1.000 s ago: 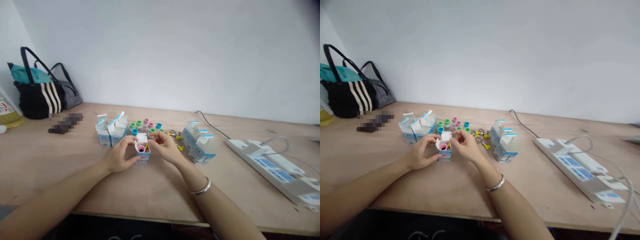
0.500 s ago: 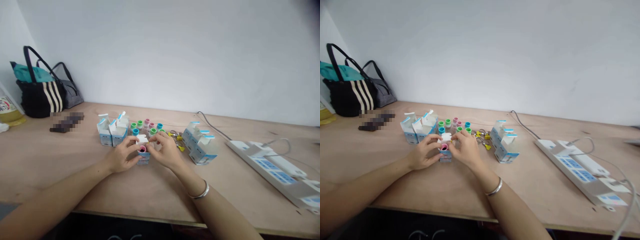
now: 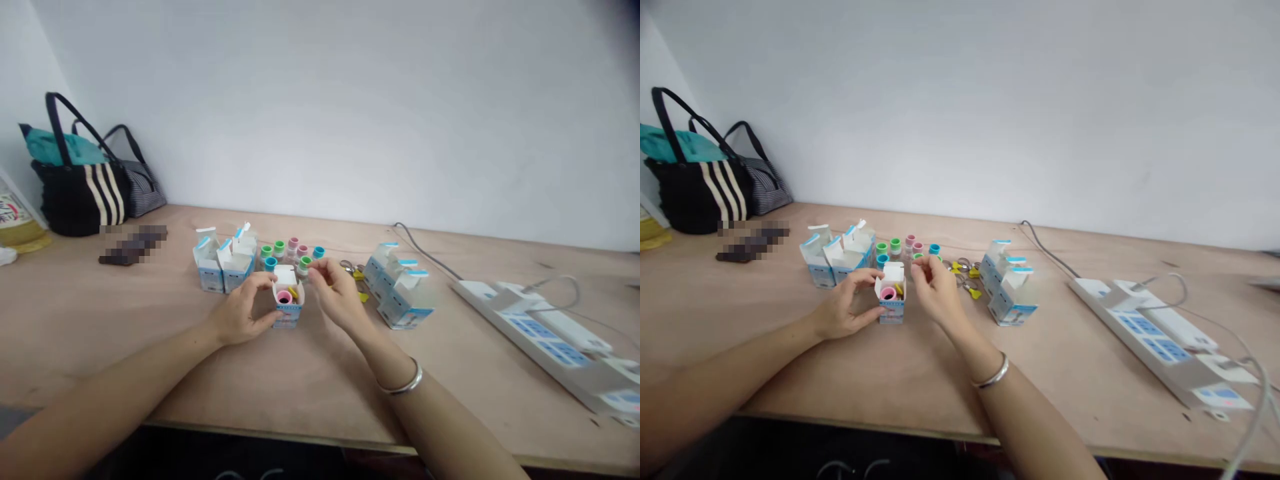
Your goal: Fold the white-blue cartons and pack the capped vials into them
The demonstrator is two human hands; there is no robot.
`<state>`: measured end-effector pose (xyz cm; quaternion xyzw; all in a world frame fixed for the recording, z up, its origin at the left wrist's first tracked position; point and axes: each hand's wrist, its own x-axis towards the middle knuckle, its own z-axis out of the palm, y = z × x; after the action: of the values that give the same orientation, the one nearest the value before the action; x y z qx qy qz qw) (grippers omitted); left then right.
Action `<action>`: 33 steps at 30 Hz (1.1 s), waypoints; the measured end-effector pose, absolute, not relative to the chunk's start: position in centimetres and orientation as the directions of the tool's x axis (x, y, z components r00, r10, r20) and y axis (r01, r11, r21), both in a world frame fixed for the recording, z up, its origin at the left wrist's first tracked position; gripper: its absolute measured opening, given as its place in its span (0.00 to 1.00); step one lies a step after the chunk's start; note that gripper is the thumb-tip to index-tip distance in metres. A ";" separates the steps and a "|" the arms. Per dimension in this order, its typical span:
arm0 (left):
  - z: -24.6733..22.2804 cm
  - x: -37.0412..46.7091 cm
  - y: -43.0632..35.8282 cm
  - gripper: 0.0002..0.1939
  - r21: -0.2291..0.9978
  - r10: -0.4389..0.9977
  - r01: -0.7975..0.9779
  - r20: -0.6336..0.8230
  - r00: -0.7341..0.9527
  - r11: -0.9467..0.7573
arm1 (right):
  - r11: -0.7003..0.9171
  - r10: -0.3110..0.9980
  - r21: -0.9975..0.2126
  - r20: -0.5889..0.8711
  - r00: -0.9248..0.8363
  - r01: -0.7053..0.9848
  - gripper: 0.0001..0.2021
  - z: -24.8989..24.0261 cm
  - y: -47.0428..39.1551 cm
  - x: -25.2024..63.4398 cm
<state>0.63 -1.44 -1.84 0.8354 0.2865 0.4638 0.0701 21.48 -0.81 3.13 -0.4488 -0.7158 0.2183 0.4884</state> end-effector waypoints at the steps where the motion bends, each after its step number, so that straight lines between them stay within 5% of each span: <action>1: -1.8 0.6 -1.5 0.26 0.387 0.551 0.419 0.729 0.406 -0.821 | 0.465 0.881 -0.802 0.458 -0.114 0.374 0.07 3.0 -0.6 21.6; 8: -1.1 0.8 -2.0 0.13 0.305 0.522 0.464 0.715 0.465 -0.832 | 0.240 0.927 -0.948 0.159 -0.339 0.210 0.19 2.5 -0.6 21.7; 14: -1.2 1.0 -1.7 0.08 0.380 0.547 0.429 0.742 0.388 -0.820 | 0.325 0.845 -0.944 0.265 -0.464 0.053 0.18 2.3 -0.6 21.4; 23: -1.2 0.9 -1.9 0.12 0.384 0.550 0.453 0.769 0.325 -0.805 | 0.716 0.686 -0.664 0.610 -0.397 0.215 0.05 2.7 -0.6 21.8; 33: -1.4 1.3 -1.9 0.08 0.356 0.503 0.389 0.769 0.396 -0.850 | 0.846 0.530 -0.430 0.620 -0.578 0.315 0.07 3.3 -1.1 22.2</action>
<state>1.25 -1.88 -1.38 0.8333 0.2675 0.4802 0.0594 22.21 -1.07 3.26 -0.2407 -0.8776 0.1378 0.3910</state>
